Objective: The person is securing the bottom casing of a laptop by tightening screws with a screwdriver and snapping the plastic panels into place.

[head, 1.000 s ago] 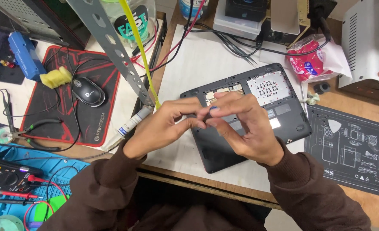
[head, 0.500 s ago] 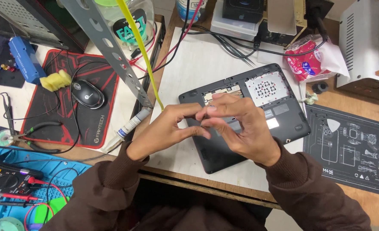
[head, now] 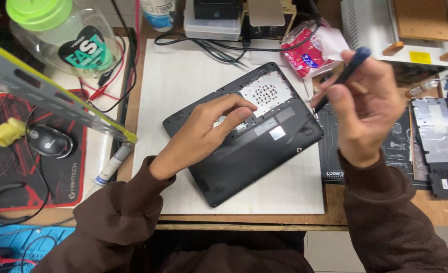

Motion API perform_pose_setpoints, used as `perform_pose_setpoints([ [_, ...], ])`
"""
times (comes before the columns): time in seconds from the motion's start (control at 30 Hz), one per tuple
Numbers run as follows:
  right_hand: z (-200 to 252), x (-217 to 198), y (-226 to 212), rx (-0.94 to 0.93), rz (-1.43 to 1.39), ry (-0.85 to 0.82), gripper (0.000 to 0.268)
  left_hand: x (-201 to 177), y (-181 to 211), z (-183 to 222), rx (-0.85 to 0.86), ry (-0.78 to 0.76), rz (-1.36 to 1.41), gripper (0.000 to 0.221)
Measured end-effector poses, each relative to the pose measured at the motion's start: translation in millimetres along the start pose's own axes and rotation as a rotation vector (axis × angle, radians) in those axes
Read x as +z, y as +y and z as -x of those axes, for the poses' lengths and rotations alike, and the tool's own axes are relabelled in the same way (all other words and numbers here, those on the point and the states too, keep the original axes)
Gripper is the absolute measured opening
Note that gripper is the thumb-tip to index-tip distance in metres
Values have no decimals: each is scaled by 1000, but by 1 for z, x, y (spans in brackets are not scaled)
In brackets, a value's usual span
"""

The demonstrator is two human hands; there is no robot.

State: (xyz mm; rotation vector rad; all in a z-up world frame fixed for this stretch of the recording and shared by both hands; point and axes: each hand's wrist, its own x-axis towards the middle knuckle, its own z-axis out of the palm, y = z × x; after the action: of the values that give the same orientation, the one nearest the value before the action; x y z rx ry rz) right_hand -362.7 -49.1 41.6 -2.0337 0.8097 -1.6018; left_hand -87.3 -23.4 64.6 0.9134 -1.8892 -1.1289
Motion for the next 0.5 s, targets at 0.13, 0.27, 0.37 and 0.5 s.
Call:
perform_pose_setpoints([
  [0.13, 7, -57, 29, 60, 169, 161, 19, 42, -28, -47, 131, -75, -53, 28],
  [0.27, 19, -90, 58, 44, 243, 278, 20, 88, -51, -88, 186, -148, -185, 19],
  [0.37, 25, -101, 69, 68, 249, 322, 20, 124, -70, -113, 264, -175, -357, 11],
  [0.5, 25, -102, 68, 113, 281, 321, 24, 163, -99, -144, 308, -215, -638, 11],
])
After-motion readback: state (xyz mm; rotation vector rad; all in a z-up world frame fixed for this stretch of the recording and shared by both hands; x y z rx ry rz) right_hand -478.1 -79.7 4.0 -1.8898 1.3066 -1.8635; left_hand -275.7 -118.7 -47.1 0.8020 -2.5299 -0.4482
